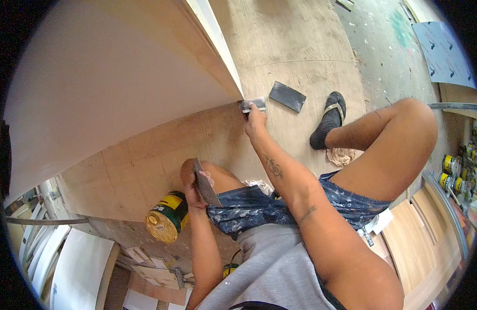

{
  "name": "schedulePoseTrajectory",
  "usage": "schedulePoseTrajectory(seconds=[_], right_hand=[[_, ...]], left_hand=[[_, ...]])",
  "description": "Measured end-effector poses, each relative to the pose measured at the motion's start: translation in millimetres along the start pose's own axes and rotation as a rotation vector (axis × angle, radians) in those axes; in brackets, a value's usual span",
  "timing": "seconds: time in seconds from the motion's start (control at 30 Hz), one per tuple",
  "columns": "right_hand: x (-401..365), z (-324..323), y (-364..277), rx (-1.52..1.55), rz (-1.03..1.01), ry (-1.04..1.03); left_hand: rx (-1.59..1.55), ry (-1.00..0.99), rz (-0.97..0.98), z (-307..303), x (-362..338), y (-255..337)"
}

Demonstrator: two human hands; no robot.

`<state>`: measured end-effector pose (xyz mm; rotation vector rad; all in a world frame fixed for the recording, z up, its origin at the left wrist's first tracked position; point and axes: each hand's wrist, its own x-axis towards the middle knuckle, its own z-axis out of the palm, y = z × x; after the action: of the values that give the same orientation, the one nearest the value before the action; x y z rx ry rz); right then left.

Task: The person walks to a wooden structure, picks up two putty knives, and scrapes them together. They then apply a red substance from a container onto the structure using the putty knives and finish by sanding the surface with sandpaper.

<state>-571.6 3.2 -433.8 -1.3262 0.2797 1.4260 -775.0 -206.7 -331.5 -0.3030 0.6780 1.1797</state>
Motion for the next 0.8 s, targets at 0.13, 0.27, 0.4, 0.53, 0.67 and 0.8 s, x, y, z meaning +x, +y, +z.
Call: schedulePoseTrajectory(seconds=[0.13, 0.27, 0.4, 0.53, 0.67, 0.8], right_hand=[[-10.8, -34.1, -0.7, 0.071, 0.008, -0.109], [-11.6, -49.6, 3.2, 0.030, 0.040, -0.039], [-10.9, -36.0, 4.7, 0.033, 0.001, -0.041], [-7.1, -29.7, 9.3, -0.006, -0.085, -0.066], [1.4, -27.1, 13.4, -0.071, -0.041, -0.029], [0.9, -22.0, 13.8, -0.025, -0.029, 0.014]], left_hand=[[-0.075, -0.072, -0.069, 5.0, -0.1, 2.8], [-0.079, -0.118, -0.086, 0.5, 2.6, 1.8], [-0.128, -0.259, -0.129, -5.9, 6.2, 4.8], [-0.139, -0.215, -0.109, -6.6, 6.9, 4.4], [-0.073, -0.138, -0.069, -3.7, 6.1, 2.2], [-0.119, -0.059, -0.061, -1.4, 3.8, 1.1]])
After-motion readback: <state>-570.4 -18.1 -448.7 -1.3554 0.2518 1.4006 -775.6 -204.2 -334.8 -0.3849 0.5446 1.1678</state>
